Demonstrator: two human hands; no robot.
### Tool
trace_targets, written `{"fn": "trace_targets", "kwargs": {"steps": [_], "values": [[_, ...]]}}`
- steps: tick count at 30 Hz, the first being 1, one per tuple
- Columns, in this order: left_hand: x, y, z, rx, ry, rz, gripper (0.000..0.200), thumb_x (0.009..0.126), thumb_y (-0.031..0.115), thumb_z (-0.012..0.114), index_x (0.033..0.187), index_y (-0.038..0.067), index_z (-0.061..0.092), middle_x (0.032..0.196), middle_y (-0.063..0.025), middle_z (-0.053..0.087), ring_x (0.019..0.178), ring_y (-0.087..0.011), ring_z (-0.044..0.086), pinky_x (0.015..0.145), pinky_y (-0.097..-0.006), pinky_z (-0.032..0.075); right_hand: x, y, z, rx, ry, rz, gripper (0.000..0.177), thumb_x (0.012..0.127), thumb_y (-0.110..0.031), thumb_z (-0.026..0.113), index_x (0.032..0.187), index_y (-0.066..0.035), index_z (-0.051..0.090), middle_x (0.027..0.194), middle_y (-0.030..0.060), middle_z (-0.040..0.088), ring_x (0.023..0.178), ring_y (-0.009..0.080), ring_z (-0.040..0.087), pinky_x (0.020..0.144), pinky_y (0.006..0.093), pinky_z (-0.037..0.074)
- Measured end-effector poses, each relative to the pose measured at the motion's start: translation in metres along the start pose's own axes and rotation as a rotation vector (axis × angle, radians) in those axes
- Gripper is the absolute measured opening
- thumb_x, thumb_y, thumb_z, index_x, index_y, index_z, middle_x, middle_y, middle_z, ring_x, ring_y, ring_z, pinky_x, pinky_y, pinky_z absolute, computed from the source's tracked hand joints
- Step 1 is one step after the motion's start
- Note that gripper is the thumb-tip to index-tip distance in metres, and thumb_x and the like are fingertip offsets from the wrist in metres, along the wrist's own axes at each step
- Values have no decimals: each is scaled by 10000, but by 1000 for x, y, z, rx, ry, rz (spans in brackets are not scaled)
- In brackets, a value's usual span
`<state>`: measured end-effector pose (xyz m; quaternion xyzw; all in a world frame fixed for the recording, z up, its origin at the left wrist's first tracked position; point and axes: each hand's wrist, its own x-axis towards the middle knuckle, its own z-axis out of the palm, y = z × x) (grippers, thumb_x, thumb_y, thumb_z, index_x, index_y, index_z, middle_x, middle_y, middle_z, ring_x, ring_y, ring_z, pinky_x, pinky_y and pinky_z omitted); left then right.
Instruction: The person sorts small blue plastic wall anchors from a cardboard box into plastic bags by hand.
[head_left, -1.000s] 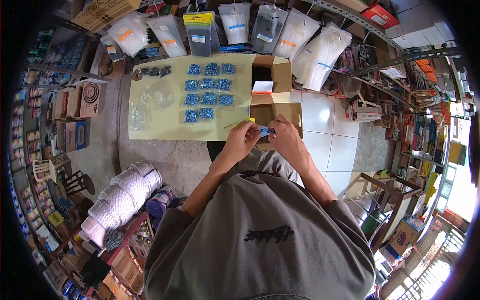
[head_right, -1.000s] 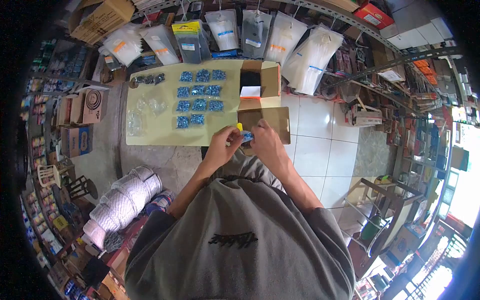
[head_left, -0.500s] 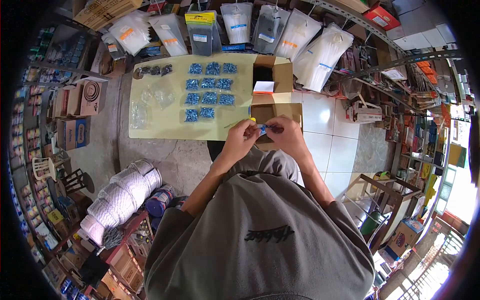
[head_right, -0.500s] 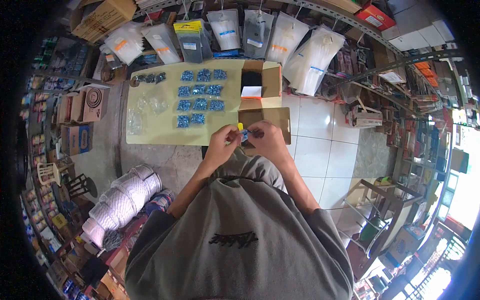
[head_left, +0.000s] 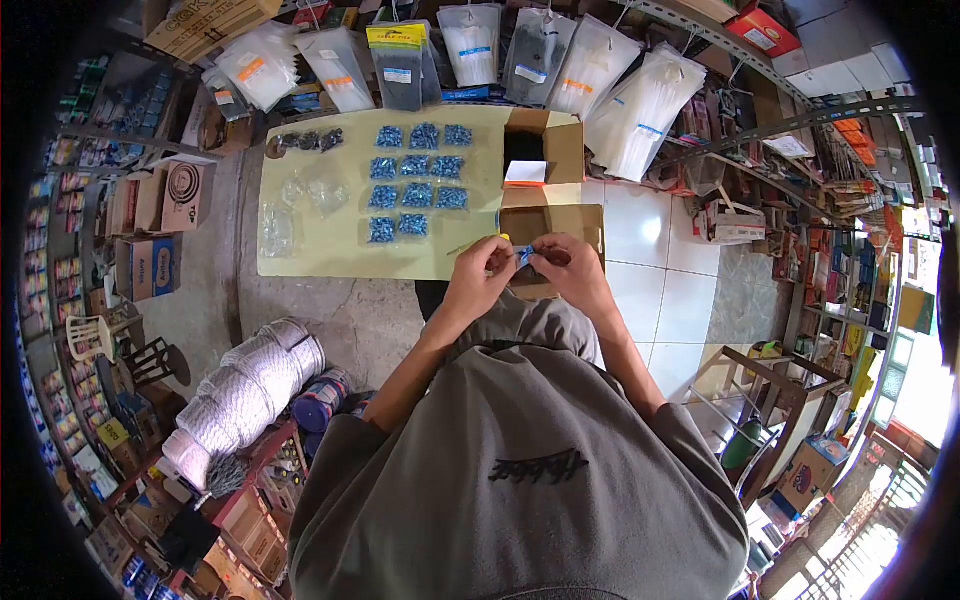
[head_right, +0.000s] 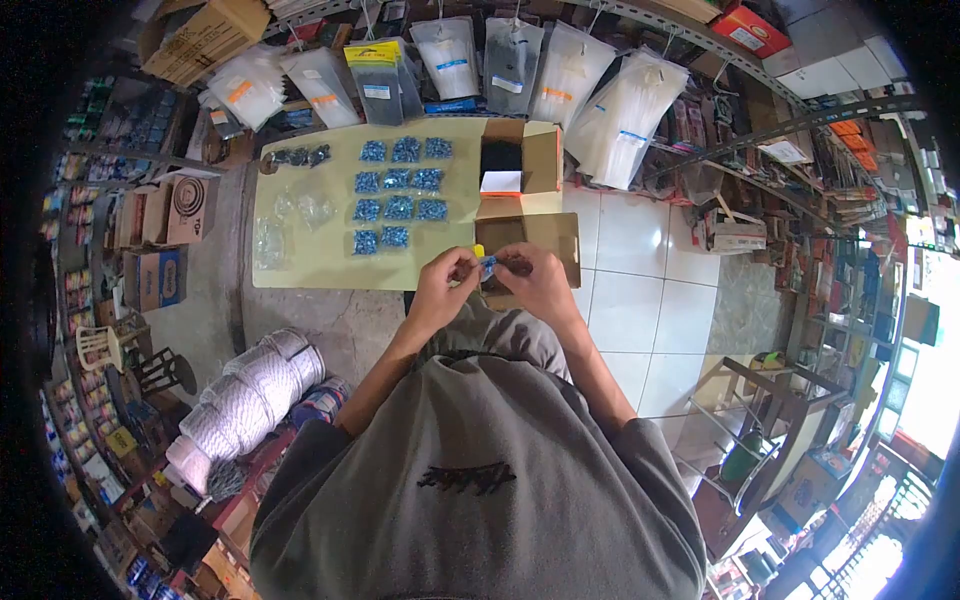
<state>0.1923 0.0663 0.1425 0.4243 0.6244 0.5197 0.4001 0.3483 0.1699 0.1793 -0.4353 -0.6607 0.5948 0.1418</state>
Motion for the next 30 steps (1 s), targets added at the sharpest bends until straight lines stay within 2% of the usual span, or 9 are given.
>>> {"fn": "trace_targets", "kwargs": {"steps": [4, 9, 12, 19, 23, 25, 27, 29, 30], "values": [[0, 0, 1, 19, 3, -22, 101, 905, 32, 662, 943, -13, 580, 785, -12, 598, 716, -54, 560, 634, -235, 464, -3, -4, -2, -41, 15, -37, 198, 837, -41, 706, 1016, 43, 685, 893, 145, 721, 820, 179, 705, 733, 306, 551], [1, 5, 2, 34, -5, -32, 105, 907, 41, 664, 946, -15, 585, 779, -25, 615, 714, -61, 573, 645, -236, 477, -5, -12, -4, -220, 26, -220, 193, 818, -7, 693, 1010, 0, 705, 918, 143, 690, 829, 311, 697, 728, 346, 564], [1, 2, 2, 29, -2, -28, 109, 907, 44, 668, 947, -16, 585, 780, -32, 623, 710, -64, 579, 651, -239, 486, -5, -16, -4, -209, 10, -211, 179, 820, -8, 691, 998, -2, 711, 930, 159, 694, 854, 335, 689, 734, 362, 564], [0, -1, 1, 59, -7, -32, 117, 908, 41, 671, 954, -23, 584, 801, -46, 634, 716, -68, 588, 646, -243, 493, -4, -7, -4, -187, 12, -169, 209, 831, -27, 700, 1040, -15, 700, 942, 168, 715, 852, 308, 710, 728, 367, 565], [1, 0, 0, 37, -5, -42, 112, 908, 35, 667, 953, -24, 583, 818, -43, 640, 721, -70, 591, 649, -246, 496, -4, -16, -6, -123, -11, -165, 208, 854, -49, 698, 1055, -1, 682, 899, 153, 728, 816, 252, 727, 720, 347, 561], [0, 0, -2, -27, 62, -44, 114, 890, 52, 676, 914, -8, 582, 749, -29, 593, 660, -79, 541, 613, -245, 460, -1, -13, -10, -94, -17, -169, 204, 860, -55, 697, 1054, 5, 678, 886, 148, 731, 807, 233, 730, 716, 337, 559], [-1, -2, -8, -30, 86, -59, 113, 894, 54, 675, 912, -5, 581, 744, -21, 589, 656, -69, 536, 602, -241, 457, 8, 3, -20, -55, 81, -143, 188, 868, -39, 681, 1049, 10, 677, 856, 127, 735, 807, 214, 728, 705, 314, 559], [-3, -7, -16, -31, 106, -76, 112, 898, 55, 674, 911, -3, 579, 738, -14, 585, 652, -59, 531, 591, -237, 453, 20, 17, -26, 9, 91, -59, 190, 852, -45, 680, 1035, 7, 680, 872, 150, 728, 807, 215, 726, 702, 312, 556], [-4, -9, -20, -23, 137, -90, 110, 901, 58, 674, 912, 1, 580, 738, -6, 583, 650, -52, 526, 584, -234, 449, 26, 25, -26, -131, -1, -79, 205, 829, -37, 671, 1026, 16, 678, 884, 178, 720, 818, 254, 723, 714, 343, 558]]}}
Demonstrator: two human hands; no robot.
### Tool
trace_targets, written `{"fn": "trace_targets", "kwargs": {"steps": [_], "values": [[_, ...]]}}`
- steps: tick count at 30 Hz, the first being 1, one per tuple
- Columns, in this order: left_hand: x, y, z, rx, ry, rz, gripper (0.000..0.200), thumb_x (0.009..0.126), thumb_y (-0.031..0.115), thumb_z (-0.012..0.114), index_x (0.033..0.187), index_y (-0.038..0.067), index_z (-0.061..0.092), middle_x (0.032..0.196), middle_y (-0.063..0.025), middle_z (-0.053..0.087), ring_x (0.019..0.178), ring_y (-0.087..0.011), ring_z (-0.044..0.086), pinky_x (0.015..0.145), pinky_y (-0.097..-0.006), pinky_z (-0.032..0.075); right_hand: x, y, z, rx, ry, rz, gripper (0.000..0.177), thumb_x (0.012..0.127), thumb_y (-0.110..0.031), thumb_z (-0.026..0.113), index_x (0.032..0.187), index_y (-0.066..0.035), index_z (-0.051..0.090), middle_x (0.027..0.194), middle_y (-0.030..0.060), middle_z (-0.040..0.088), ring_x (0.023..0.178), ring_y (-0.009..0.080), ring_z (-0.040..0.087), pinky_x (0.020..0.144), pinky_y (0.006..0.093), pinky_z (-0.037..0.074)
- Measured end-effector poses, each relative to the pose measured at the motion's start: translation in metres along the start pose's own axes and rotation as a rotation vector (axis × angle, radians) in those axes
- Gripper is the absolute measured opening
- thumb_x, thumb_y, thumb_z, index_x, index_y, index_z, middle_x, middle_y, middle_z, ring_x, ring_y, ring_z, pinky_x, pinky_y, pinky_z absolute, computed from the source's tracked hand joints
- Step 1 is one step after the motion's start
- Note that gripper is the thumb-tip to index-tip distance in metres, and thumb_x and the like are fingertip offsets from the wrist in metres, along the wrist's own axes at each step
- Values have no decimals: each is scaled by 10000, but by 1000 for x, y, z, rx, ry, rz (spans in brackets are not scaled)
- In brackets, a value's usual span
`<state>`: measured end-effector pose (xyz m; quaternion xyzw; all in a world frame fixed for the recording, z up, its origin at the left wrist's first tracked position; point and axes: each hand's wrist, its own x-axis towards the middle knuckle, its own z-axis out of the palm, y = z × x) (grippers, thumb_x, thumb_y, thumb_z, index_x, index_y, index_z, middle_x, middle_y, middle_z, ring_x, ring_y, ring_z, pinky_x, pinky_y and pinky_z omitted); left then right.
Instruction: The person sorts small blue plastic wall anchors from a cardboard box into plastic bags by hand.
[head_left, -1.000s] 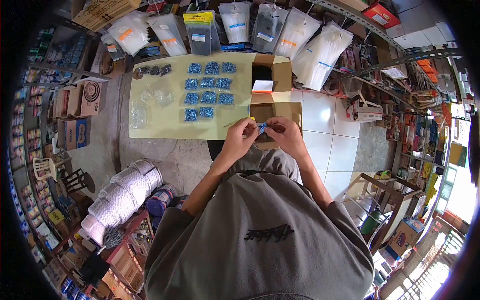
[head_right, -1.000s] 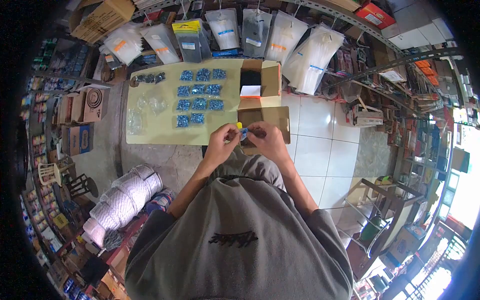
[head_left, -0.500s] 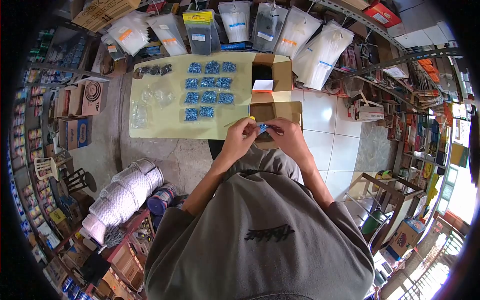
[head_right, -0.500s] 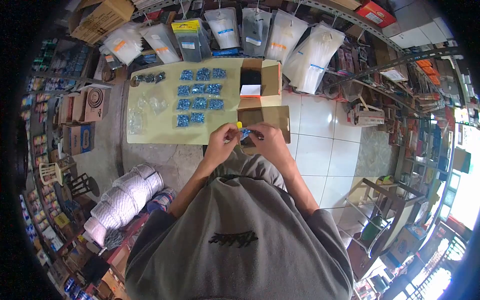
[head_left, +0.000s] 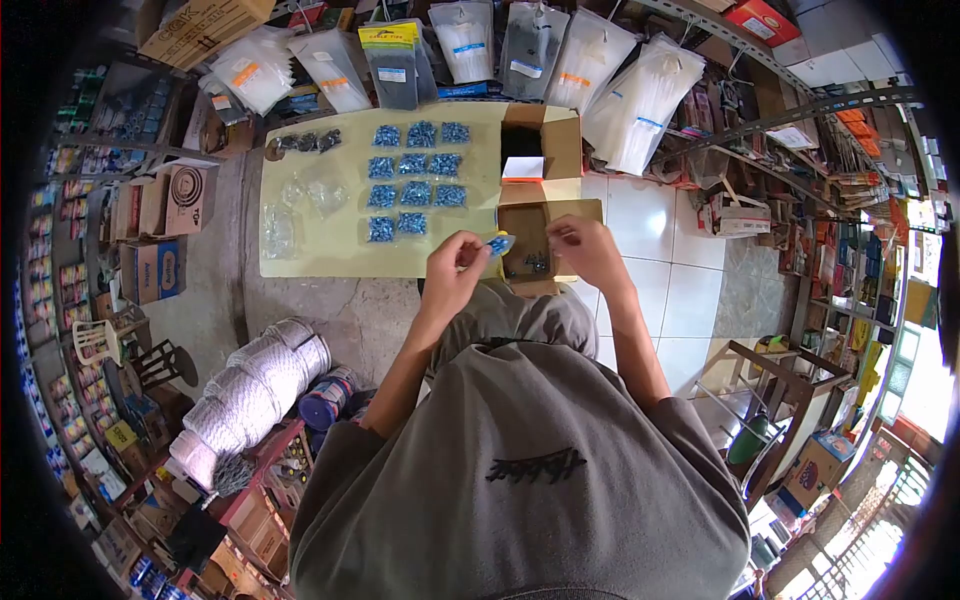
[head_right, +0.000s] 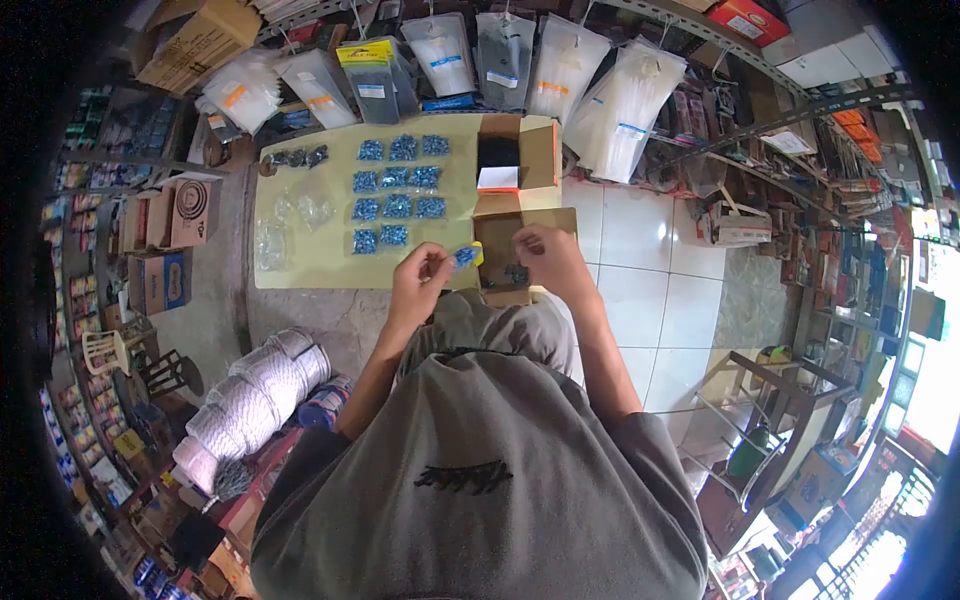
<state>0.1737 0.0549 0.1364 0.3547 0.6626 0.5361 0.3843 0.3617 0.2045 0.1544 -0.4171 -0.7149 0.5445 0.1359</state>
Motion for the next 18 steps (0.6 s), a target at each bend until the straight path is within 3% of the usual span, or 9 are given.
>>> {"fn": "trace_targets", "kwargs": {"steps": [2, 4, 7, 8, 12, 18], "values": [[-2, -8, -10, 3, 37, -46, 105, 906, 58, 674, 910, 8, 582, 747, 10, 574, 657, -38, 513, 584, -222, 438, 10, 25, 10, -136, -93, -22, 219, 805, -29, 662, 1017, 26, 676, 897, 206, 712, 829, 292, 720, 726, 374, 560], [-4, -10, -19, 8, 55, -50, 104, 907, 55, 672, 908, 8, 580, 753, 12, 572, 660, -36, 510, 589, -217, 432, 20, 54, 36, -327, -338, -81, 271, 747, -70, 661, 996, 38, 675, 933, 252, 692, 880, 382, 690, 773, 444, 551], [-10, -14, -30, -8, 105, -60, 105, 916, 51, 665, 905, 2, 573, 768, 16, 566, 677, -30, 504, 610, -204, 422, 19, 70, 64, -480, -437, -118, 299, 711, -116, 670, 969, 34, 680, 951, 265, 683, 923, 427, 661, 815, 480, 541], [-12, -15, -33, -26, 121, -60, 108, 919, 52, 663, 904, 0, 570, 768, 17, 564, 681, -30, 504, 613, -204, 422, 26, 75, 78, -615, -407, 1, 316, 694, -170, 699, 949, 16, 689, 957, 246, 692, 918, 409, 675, 815, 471, 549], [-21, -17, -38, -41, 184, -67, 110, 926, 50, 660, 908, -7, 567, 768, 17, 558, 692, -29, 503, 622, -202, 423, 53, 106, 108, -746, -521, 76, 300, 700, -157, 698, 949, 9, 692, 966, 231, 699, 918, 391, 688, 821, 457, 558], [-31, -11, -34, -69, 229, -90, 94, 932, 46, 650, 919, -1, 570, 756, 14, 562, 672, -31, 510, 605, -203, 428, 56, 141, 118, -934, -601, -321, 241, 748, -153, 620, 898, 23, 686, 921, 213, 699, 841, 385, 691, 760, 462, 564]]}}
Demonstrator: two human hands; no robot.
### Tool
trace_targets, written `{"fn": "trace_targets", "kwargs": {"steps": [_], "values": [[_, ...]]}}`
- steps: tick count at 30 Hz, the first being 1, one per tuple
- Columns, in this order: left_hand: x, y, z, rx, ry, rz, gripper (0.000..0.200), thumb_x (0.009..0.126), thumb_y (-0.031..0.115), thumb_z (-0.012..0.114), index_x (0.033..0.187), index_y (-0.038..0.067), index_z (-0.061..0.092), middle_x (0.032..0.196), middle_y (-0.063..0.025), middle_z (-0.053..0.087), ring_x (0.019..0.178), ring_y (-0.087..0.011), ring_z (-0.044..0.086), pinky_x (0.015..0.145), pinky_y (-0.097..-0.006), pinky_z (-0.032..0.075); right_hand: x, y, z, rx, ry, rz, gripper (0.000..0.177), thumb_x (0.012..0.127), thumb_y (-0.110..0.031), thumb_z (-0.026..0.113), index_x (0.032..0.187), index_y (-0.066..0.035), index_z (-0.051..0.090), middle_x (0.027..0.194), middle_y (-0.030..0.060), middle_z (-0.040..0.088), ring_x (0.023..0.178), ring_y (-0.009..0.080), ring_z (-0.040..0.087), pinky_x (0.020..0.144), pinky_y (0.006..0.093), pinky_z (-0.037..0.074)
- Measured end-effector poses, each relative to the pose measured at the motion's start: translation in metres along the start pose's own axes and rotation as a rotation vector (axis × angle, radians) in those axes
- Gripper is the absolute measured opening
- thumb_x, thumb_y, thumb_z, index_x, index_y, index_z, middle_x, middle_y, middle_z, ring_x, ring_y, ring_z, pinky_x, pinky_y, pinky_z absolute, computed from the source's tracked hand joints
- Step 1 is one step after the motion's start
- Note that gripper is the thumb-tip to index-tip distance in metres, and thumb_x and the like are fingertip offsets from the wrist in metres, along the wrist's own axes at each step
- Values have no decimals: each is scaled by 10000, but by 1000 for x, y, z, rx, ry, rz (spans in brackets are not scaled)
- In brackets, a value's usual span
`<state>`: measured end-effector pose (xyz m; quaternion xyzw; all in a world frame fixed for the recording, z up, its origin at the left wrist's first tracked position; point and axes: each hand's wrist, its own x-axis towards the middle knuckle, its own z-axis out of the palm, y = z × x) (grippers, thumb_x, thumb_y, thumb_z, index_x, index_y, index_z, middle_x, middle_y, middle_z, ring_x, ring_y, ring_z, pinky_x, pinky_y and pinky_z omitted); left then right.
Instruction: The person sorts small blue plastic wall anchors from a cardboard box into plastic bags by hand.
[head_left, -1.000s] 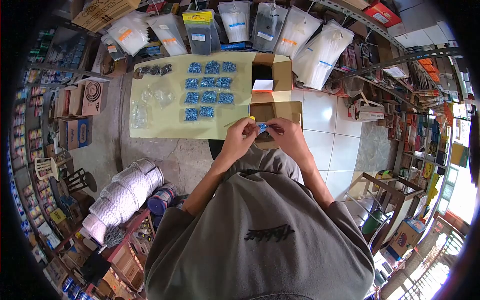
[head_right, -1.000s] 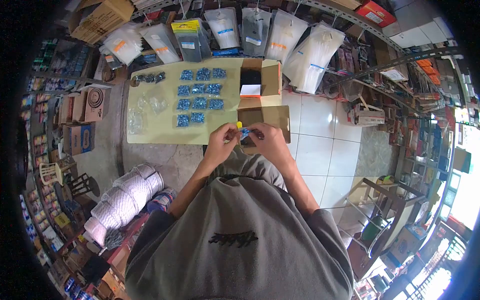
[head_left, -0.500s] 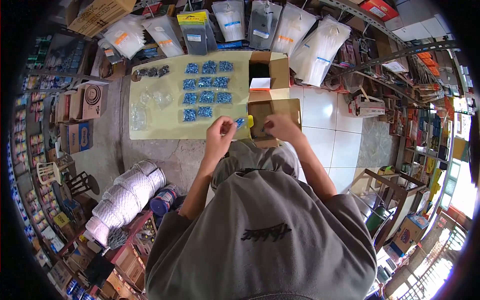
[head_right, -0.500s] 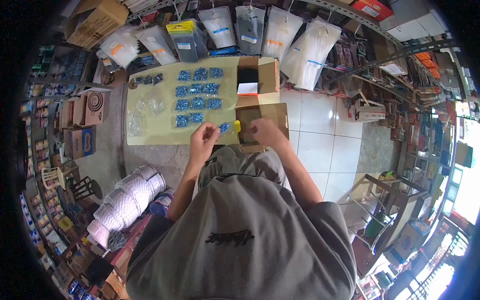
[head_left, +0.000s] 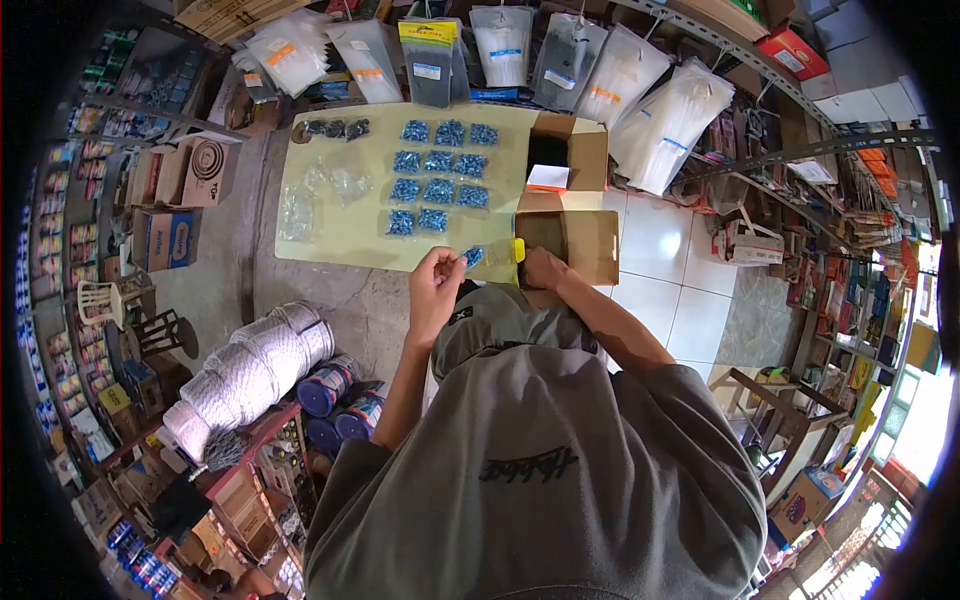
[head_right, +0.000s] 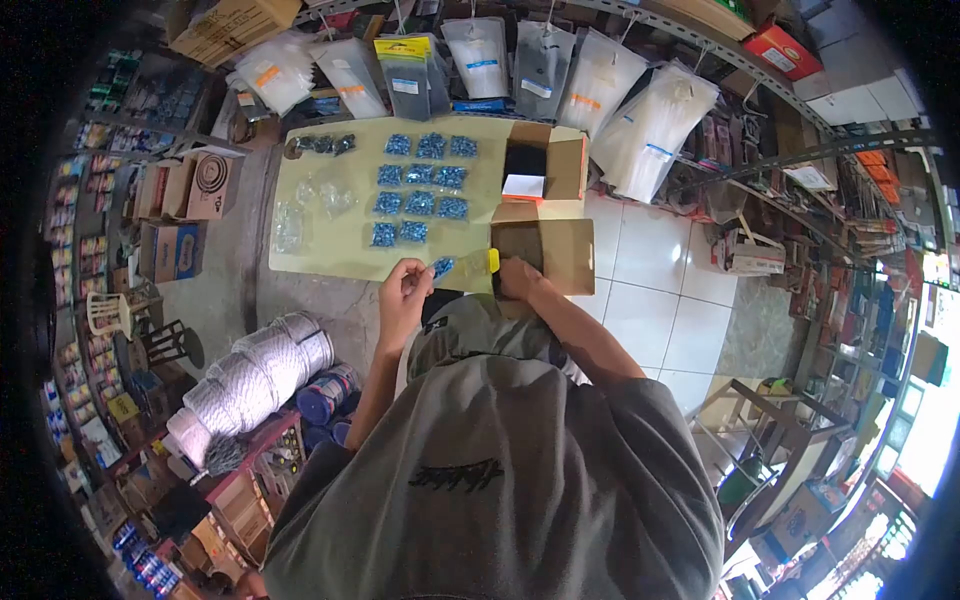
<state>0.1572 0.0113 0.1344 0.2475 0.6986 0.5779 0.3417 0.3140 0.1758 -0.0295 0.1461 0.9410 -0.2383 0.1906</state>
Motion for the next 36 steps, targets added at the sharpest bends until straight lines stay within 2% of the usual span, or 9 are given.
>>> {"fn": "trace_targets", "kwargs": {"steps": [9, 15, 18, 20, 21, 23, 24, 26, 36], "values": [[-2, 6, 5, 14, 8, -34, 91, 937, 54, 644, 917, 5, 571, 744, 14, 564, 656, -38, 523, 596, -206, 437, -7, -10, -10, -22, 34, -33, 170, 833, -107, 572, 919, -21, 691, 886, 202, 705, 826, 362, 706, 757, 433, 581], [0, 8, 8, 41, 6, -37, 93, 936, 55, 649, 912, 5, 574, 745, 18, 560, 659, -35, 518, 600, -203, 435, -7, -10, -2, 82, 63, 119, 166, 822, -131, 584, 907, -38, 691, 910, 177, 702, 811, 352, 708, 766, 423, 580], [1, -2, 7, 61, 14, -4, 92, 937, 64, 649, 922, 15, 573, 745, 12, 567, 654, -49, 536, 597, -213, 449, -17, -10, -20, -101, 29, 5, 142, 829, -123, 582, 880, -35, 680, 915, 167, 699, 801, 355, 706, 753, 427, 578], [2, -9, 7, 37, 3, 2, 92, 936, 63, 650, 925, 15, 573, 754, 15, 568, 661, -48, 537, 599, -214, 452, -46, -17, -34, -149, 519, 29, 154, 830, -138, 619, 873, 1, 669, 858, 175, 694, 776, 359, 702, 728, 418, 574], [2, -10, 6, 13, -14, 8, 92, 936, 63, 650, 927, 16, 572, 763, 17, 569, 668, -46, 538, 601, -214, 454, -50, -19, -47, -148, 518, 25, 154, 830, -138, 619, 873, 1, 669, 858, 175, 694, 776, 359, 702, 728, 418, 574], [2, -7, 9, 23, -15, 1, 92, 936, 61, 650, 927, 16, 571, 768, 21, 567, 674, -45, 538, 604, -212, 451, -56, -23, -79, 185, 290, 252, 193, 824, -147, 676, 890, 34, 663, 817, 176, 695, 758, 334, 705, 714, 388, 566], [2, -6, 11, 32, -20, -6, 92, 936, 60, 650, 927, 16, 570, 772, 24, 564, 679, -43, 537, 607, -210, 447, -63, -30, -100, 182, 290, 252, 193, 824, -147, 676, 890, 34, 663, 817, 176, 695, 758, 334, 705, 714, 388, 566], [4, -3, 13, 53, -53, -6, 92, 938, 57, 647, 924, 15, 567, 769, 25, 559, 679, -43, 534, 611, -208, 443, -79, -52, -139, 751, 447, 185, 199, 822, -125, 704, 929, 38, 668, 810, 181, 699, 753, 312, 707, 708, 371, 561], [12, 5, 32, 78, -155, 68, 113, 902, 38, 663, 903, -13, 562, 743, -23, 572, 637, -52, 498, 569, -231, 421, -83, -84, -161, 802, 585, 99, 194, 833, -92, 707, 993, 15, 679, 866, 186, 705, 768, 285, 710, 699, 363, 551]]}}
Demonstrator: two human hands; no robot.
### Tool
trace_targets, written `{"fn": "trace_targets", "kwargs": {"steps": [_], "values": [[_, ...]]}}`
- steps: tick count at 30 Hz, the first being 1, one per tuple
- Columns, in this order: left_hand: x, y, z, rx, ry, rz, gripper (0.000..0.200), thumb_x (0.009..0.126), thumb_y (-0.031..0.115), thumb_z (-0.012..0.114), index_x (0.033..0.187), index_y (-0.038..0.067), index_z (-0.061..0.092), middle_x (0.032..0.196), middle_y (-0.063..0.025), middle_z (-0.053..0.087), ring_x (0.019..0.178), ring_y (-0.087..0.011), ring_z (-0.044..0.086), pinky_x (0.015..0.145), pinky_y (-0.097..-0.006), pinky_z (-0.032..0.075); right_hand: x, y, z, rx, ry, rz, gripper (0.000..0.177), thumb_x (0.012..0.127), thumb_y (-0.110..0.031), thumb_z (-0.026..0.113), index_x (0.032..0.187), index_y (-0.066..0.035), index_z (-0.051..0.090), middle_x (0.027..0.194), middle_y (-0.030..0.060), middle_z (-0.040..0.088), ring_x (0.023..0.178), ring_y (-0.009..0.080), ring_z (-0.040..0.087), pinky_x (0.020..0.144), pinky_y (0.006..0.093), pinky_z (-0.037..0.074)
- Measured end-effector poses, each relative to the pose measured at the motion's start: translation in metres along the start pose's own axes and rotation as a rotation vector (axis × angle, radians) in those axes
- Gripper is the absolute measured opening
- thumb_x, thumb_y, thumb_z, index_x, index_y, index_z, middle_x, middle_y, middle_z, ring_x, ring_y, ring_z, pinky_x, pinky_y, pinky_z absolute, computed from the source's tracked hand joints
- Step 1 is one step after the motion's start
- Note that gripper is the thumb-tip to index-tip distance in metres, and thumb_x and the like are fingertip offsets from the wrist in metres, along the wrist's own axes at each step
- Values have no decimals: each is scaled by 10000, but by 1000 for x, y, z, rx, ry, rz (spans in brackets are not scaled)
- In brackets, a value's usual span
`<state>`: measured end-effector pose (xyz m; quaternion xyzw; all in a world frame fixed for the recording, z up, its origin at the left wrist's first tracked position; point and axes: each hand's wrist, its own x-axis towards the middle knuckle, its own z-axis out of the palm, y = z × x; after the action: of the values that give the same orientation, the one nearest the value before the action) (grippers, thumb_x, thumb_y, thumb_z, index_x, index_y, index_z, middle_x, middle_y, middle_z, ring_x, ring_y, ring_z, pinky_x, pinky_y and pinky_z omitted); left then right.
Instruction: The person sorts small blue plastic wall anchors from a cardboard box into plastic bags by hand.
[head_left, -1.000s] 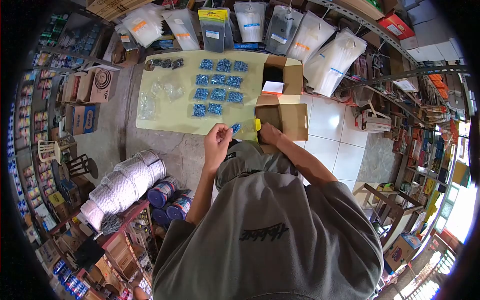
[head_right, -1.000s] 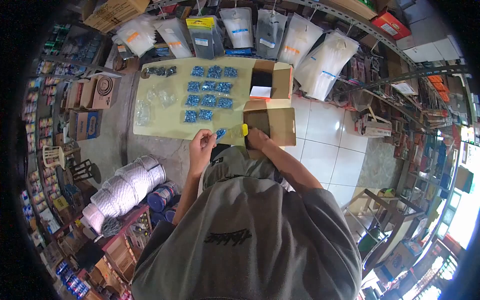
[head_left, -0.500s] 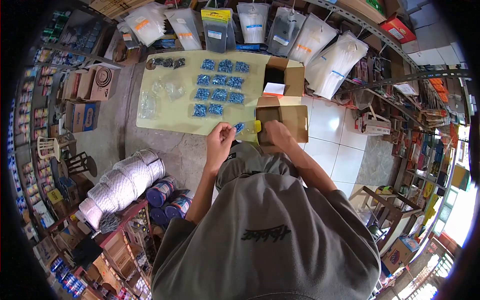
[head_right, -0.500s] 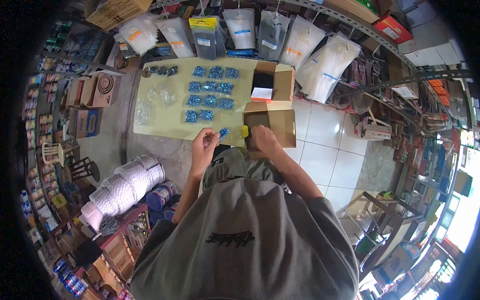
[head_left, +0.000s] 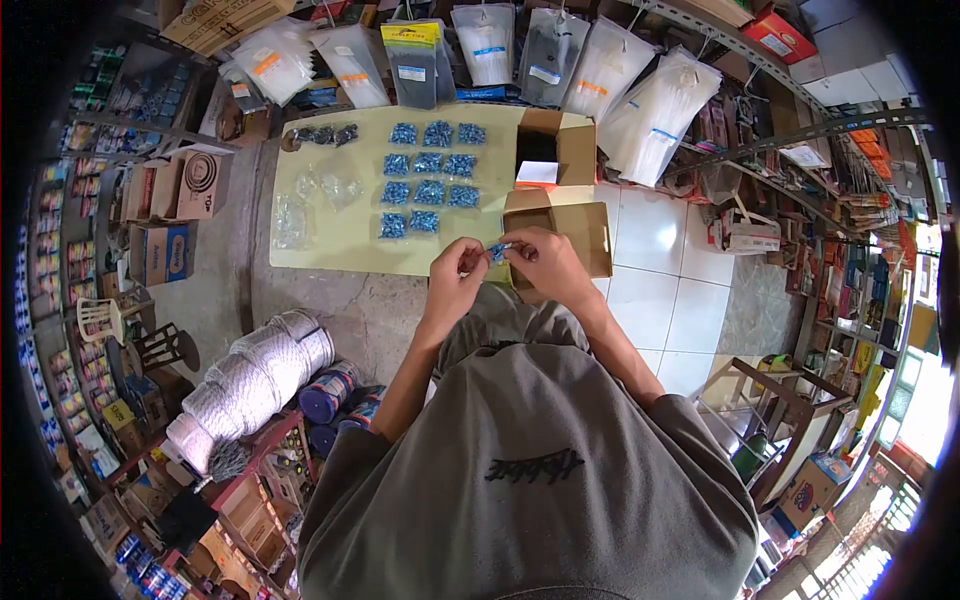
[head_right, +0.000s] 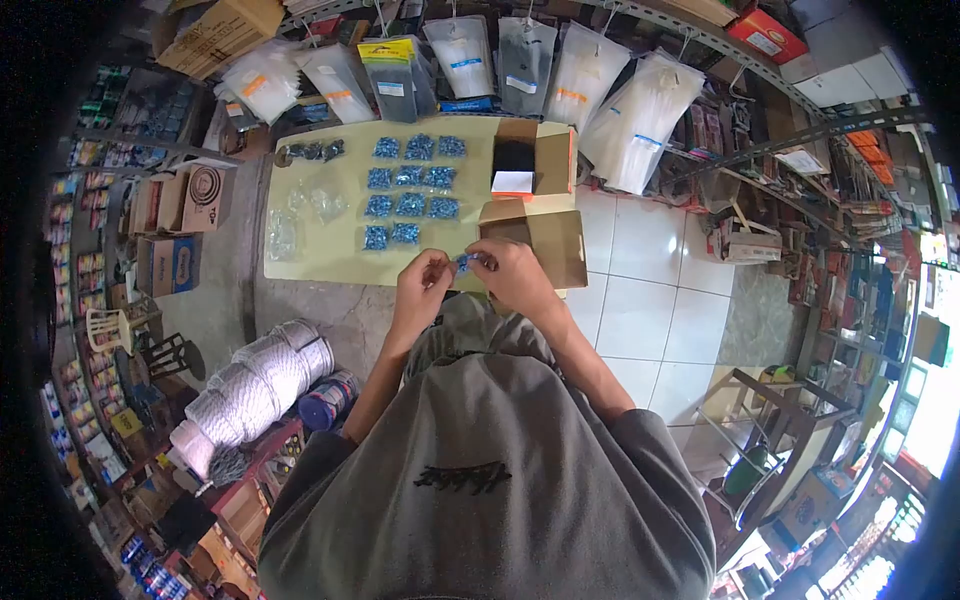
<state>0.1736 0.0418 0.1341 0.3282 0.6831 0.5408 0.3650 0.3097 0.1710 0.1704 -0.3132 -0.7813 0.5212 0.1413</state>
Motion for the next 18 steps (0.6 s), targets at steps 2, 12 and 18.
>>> {"fn": "trace_targets", "kwargs": {"steps": [2, 12, 18], "values": [[0, 3, 0, 25, -16, 0, 94, 915, 27, 645, 915, -8, 558, 757, -7, 564, 664, -47, 515, 591, -221, 425, -1, -2, -3, 68, 28, 38, 211, 840, -93, 712, 1023, 6, 678, 879, 178, 708, 771, 270, 711, 699, 358, 550], [0, -1, 0, 12, -21, -11, 79, 928, 41, 644, 925, 6, 573, 792, 18, 573, 694, -30, 517, 617, -205, 430, 5, 10, -22, 120, 57, 47, 180, 861, -87, 695, 1013, 7, 677, 916, 162, 718, 817, 293, 722, 723, 337, 553], [-2, -2, -5, -8, 29, -26, 122, 903, 58, 676, 900, -5, 572, 740, -5, 564, 645, -50, 489, 590, -221, 425, 17, 77, -15, -488, -406, 245, 146, 786, -82, 613, 900, -30, 689, 982, 167, 700, 875, 299, 691, 701, 449, 538]]}}
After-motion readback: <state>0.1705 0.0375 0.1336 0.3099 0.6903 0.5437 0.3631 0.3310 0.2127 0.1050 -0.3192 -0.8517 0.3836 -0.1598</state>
